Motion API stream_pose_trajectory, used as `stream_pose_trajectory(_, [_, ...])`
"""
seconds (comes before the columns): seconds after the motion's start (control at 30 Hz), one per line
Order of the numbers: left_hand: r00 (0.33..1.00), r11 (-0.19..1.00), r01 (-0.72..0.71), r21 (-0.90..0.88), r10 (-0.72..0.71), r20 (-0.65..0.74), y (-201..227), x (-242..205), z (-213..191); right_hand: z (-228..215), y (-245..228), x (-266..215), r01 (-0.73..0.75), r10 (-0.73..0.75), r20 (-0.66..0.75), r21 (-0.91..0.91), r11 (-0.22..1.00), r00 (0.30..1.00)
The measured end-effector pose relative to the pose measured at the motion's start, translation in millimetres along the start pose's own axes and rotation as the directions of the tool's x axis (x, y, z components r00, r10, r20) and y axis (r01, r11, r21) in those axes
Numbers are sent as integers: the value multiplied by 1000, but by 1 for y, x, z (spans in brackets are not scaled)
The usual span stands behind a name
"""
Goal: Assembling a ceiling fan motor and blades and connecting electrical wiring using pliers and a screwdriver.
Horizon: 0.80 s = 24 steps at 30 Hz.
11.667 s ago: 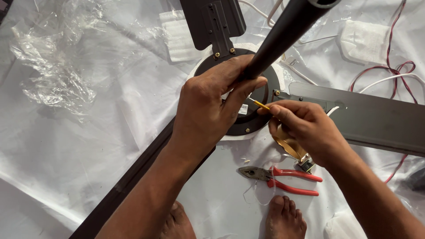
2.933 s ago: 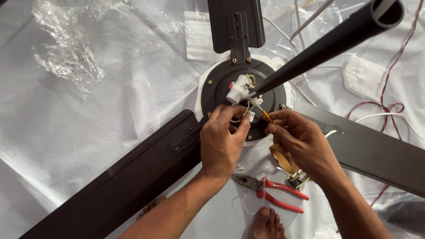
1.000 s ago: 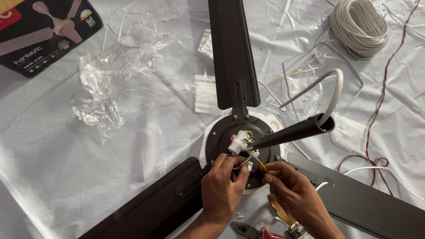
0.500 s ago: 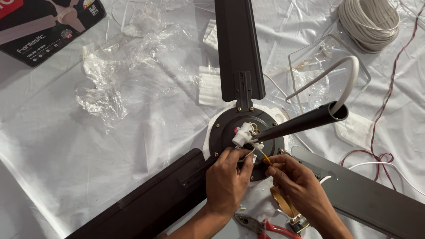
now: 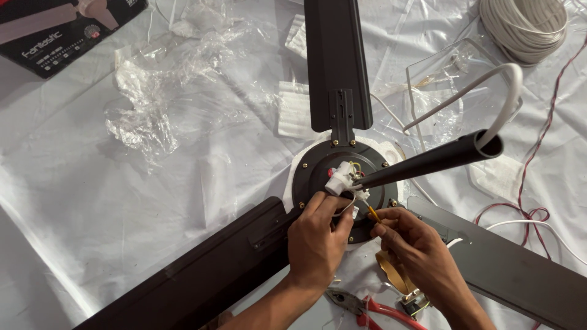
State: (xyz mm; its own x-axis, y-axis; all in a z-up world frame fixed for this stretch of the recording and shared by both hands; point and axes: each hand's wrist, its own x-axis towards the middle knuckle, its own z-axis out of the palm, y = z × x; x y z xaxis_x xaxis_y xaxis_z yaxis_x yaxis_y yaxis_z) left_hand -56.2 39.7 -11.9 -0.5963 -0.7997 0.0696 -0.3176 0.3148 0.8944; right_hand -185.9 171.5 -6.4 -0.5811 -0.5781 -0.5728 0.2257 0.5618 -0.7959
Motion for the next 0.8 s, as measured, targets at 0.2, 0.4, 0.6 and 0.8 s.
stream_pose_trajectory(0.2, [999, 1000, 4, -8, -4, -36, -1, -1, 2, 0, 3, 0, 38, -38, 9, 21, 999, 999])
stream_pose_trajectory(0.4, [995, 995, 82, -60, -85, -44, 2, -1, 3, 1, 0, -2, 28, -28, -2, -11, 1000, 1000])
stream_pose_trajectory(0.6, [995, 993, 83, -85, -87, -41, 1, 0, 5, 0, 1, -1, 7, -8, -29, -33, 999, 1000])
stream_pose_trajectory(0.8, [997, 994, 36, -102, -42, -63, -1, -2, 5, 2, -2, -3, -4, 0, -52, -75, 997, 999])
